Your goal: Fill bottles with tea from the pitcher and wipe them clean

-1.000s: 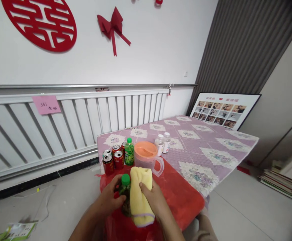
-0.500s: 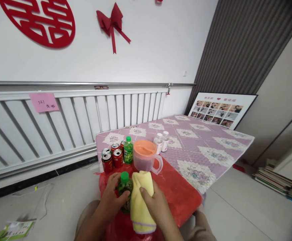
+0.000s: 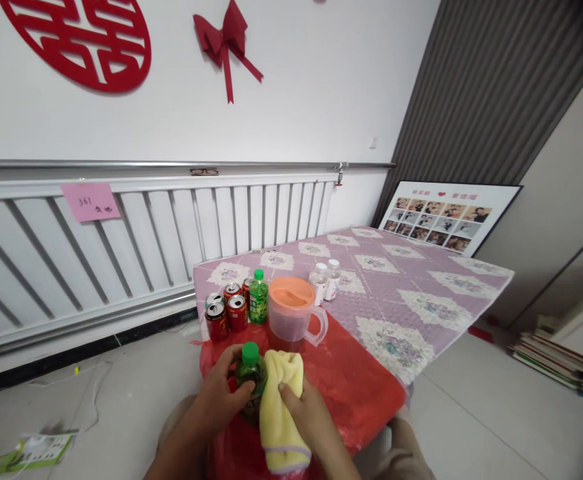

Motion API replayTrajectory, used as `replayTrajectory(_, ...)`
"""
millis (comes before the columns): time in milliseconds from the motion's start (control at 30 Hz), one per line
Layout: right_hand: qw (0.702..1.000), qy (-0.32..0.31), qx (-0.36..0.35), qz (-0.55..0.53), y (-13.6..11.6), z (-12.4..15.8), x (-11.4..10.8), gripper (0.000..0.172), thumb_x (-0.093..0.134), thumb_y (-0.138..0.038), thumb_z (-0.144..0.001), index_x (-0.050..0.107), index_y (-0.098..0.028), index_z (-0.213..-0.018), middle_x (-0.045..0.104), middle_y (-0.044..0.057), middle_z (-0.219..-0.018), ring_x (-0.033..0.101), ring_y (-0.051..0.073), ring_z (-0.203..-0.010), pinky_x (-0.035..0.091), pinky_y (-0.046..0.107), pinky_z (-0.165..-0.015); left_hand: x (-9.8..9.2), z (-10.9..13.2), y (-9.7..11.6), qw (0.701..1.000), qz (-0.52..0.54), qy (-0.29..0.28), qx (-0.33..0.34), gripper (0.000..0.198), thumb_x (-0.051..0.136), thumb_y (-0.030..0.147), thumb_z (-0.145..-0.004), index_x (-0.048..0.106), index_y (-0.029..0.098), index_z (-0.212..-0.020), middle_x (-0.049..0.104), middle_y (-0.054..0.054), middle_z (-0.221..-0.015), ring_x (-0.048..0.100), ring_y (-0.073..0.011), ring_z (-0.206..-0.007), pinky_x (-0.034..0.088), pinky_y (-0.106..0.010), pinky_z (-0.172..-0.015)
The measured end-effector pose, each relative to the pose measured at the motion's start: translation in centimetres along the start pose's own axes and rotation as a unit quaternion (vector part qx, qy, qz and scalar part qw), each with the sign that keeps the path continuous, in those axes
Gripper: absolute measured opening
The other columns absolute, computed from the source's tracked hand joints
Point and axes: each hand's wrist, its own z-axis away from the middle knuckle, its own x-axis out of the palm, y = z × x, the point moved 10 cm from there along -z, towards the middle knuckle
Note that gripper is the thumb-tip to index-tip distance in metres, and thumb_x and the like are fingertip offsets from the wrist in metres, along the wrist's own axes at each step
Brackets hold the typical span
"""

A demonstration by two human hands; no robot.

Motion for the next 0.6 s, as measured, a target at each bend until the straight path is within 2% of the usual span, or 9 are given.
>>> replayTrajectory(67,0.998,-0.01,-0.027,0.051,0.1,0.1,-0.2,0.042,0.055,-0.027,-0.078,0.062,-0.015,-0.118,0.067,0.013,-0.122,0.061,0.029,-0.114,0.044,0.042,-0.1,0.1,-0.1,-0.2,1.0,0.007,-0.02,-0.006,0.052,0.057,0.011,-0.071,0.05,0.019,-0.121,0.063,-0.008,-0.121,0.062,-0.0235,-0.111,0.048,-0.039,-0.1)
replayTrajectory(167,0.998,-0.014,-0.016,0.058,-0.2,0.1,-0.5,0.043,0.055,-0.029,-0.079,0.06,-0.014,-0.119,0.068,0.013,-0.12,0.064,0.03,-0.109,0.047,0.042,-0.095,0.1,-0.2,-0.5,0.999,0.019,-0.038,-0.013,0.055,0.058,0.012,-0.07,0.05,0.019,-0.124,0.063,-0.008,-0.123,0.061,-0.0246,-0.114,0.048,-0.039,-0.1)
replayTrajectory(300,0.999,-0.003,0.009,-0.034,-3.0,0.1,-0.7,0.042,0.057,-0.038,-0.081,0.06,-0.016,-0.117,0.07,0.012,-0.115,0.069,0.03,-0.098,0.055,0.04,-0.081,0.2,-0.4,-0.2,0.998,0.033,-0.046,-0.008,0.055,0.06,0.012,-0.069,0.052,0.02,-0.123,0.063,-0.008,-0.124,0.061,-0.0254,-0.114,0.049,-0.041,-0.1)
replayTrajectory(400,0.994,-0.021,-0.008,-0.106,-6.1,0.1,0.0,0.044,0.06,-0.042,-0.081,0.058,-0.018,-0.118,0.071,0.012,-0.114,0.069,0.031,-0.097,0.056,0.039,-0.076,0.5,-0.3,0.3,0.997,0.04,-0.058,-0.003,0.052,0.061,0.014,-0.073,0.051,0.021,-0.124,0.063,-0.009,-0.125,0.061,-0.0248,-0.112,0.05,-0.039,-0.098)
replayTrajectory(467,0.991,-0.032,-0.019,-0.132,-7.3,-0.1,0.6,0.046,0.063,-0.043,-0.08,0.058,-0.018,-0.118,0.071,0.012,-0.114,0.068,0.03,-0.099,0.056,0.038,-0.075,0.7,-0.3,0.5,0.997,0.047,-0.068,0.001,0.051,0.061,0.016,-0.076,0.051,0.021,-0.126,0.061,-0.009,-0.127,0.061,-0.0246,-0.111,0.051,-0.038,-0.096)
replayTrajectory(533,0.99,-0.03,-0.015,-0.138,-7.1,-0.6,1.1,0.046,0.063,-0.044,-0.08,0.058,-0.018,-0.117,0.071,0.012,-0.114,0.069,0.03,-0.098,0.056,0.037,-0.073,0.7,-0.3,0.4,0.996,0.052,-0.067,0.006,0.049,0.061,0.018,-0.077,0.051,0.021,-0.126,0.061,-0.01,-0.127,0.062,-0.0247,-0.11,0.052,-0.038,-0.095)
replayTrajectory(600,0.991,-0.027,0.008,-0.134,-5.4,-1.2,1.5,0.047,0.059,-0.048,-0.082,0.058,-0.016,-0.118,0.072,0.013,-0.11,0.07,0.031,-0.094,0.056,0.037,-0.068,0.5,-0.3,0.1,0.997,0.049,-0.059,0.005,0.049,0.062,0.017,-0.076,0.052,0.02,-0.124,0.062,-0.01,-0.127,0.062,-0.0248,-0.11,0.051,-0.039,-0.097)
